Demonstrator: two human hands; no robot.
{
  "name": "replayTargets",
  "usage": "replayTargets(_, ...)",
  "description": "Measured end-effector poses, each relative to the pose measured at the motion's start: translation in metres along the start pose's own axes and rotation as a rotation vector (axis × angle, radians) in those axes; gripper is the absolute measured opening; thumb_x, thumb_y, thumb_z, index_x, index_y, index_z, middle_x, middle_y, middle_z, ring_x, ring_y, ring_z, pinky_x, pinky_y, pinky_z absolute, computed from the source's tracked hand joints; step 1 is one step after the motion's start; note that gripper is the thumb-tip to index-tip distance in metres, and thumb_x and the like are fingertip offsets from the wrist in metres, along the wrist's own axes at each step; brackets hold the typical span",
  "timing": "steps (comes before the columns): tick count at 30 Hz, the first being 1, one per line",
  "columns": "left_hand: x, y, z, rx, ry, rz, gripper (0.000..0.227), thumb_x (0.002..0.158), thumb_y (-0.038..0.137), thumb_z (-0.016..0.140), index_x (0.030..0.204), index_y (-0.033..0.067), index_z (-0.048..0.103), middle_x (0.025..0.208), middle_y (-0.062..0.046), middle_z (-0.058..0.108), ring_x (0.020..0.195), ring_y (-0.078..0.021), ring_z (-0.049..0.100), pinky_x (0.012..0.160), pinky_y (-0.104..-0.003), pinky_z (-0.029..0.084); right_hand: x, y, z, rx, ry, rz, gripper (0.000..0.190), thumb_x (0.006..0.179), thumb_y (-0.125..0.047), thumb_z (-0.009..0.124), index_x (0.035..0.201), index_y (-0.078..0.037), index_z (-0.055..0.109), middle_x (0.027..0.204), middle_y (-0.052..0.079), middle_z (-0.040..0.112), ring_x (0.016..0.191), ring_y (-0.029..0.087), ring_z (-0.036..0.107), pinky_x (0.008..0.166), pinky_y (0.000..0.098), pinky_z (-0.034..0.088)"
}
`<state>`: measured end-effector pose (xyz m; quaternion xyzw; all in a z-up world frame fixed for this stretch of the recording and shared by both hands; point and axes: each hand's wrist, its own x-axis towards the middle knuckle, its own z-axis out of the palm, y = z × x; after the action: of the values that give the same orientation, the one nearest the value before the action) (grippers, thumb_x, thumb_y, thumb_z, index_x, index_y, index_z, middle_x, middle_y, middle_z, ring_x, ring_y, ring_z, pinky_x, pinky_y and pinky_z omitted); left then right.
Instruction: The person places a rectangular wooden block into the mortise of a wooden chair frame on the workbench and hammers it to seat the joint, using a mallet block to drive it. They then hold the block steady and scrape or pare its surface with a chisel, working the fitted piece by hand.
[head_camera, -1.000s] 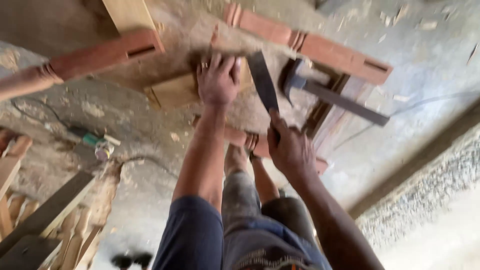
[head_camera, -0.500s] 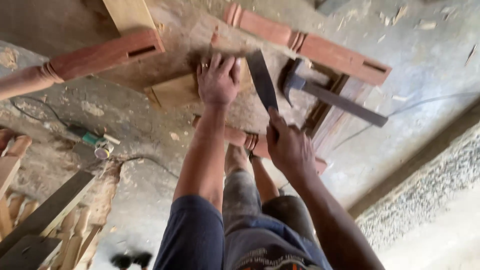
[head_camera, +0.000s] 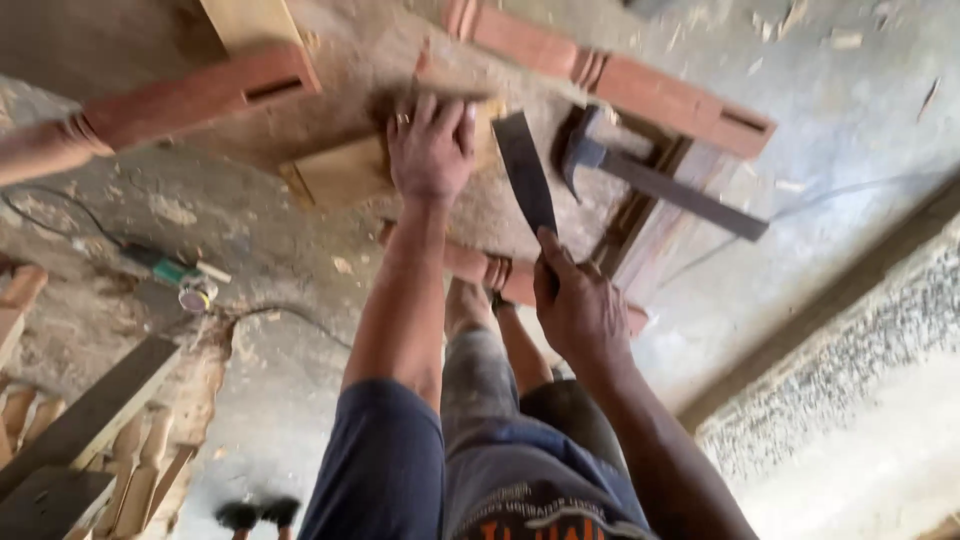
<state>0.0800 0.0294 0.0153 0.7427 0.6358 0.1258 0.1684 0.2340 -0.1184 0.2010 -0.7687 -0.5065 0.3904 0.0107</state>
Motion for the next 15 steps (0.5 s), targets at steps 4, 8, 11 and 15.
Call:
replayTargets(4, 0.001, -0.011, 0.019, -0.02, 0.221, 0.126, 0.025, 0.102, 0.037, 0.064, 0.117, 0.0211, 0.076, 0.135, -0.01, 0.065, 0.122, -0.0404, 0.057, 0.102, -0.053, 0.047, 0.022, 0.0, 0.001, 0.039, 0.182, -0.162, 0.038, 0.103, -0.024, 0.058, 0.138, -0.011, 0.063, 0.093, 0.028, 0.072, 0.076, 0.048, 0.068, 0.063, 0.0582, 0.052)
replayTargets(8, -0.021, -0.009, 0.013, 0.015, 0.067, 0.037, 0.02, 0.104, 0.038, 0.066, 0.113, 0.0246, 0.077, 0.13, -0.007, 0.066, 0.121, -0.0389, 0.059, 0.103, -0.055, 0.048, 0.013, -0.015, -0.005, 0.016, 0.035, -0.019, 0.043, 0.099, -0.024, 0.059, 0.141, -0.014, 0.063, 0.079, 0.029, 0.069, 0.07, 0.046, 0.068, 0.066, 0.0582, 0.053)
replayTargets(11, 0.009, -0.007, 0.021, 0.011, 0.149, 0.061, 0.021, 0.1, 0.04, 0.065, 0.109, 0.0258, 0.077, 0.127, -0.007, 0.066, 0.12, -0.0399, 0.058, 0.101, -0.055, 0.048, 0.026, -0.008, -0.002, 0.012, 0.09, -0.068, 0.044, 0.099, -0.024, 0.059, 0.142, -0.013, 0.062, 0.079, 0.028, 0.07, 0.07, 0.044, 0.07, 0.067, 0.0567, 0.054)
replayTargets(15, -0.006, -0.005, 0.005, -0.021, 0.003, -0.007, 0.023, 0.104, 0.042, 0.064, 0.101, 0.0228, 0.075, 0.115, -0.006, 0.066, 0.115, -0.0388, 0.06, 0.099, -0.055, 0.049, 0.003, -0.004, 0.0, 0.004, 0.056, -0.046, 0.043, 0.102, -0.024, 0.06, 0.143, -0.01, 0.061, 0.077, 0.026, 0.069, 0.072, 0.043, 0.069, 0.068, 0.0559, 0.053)
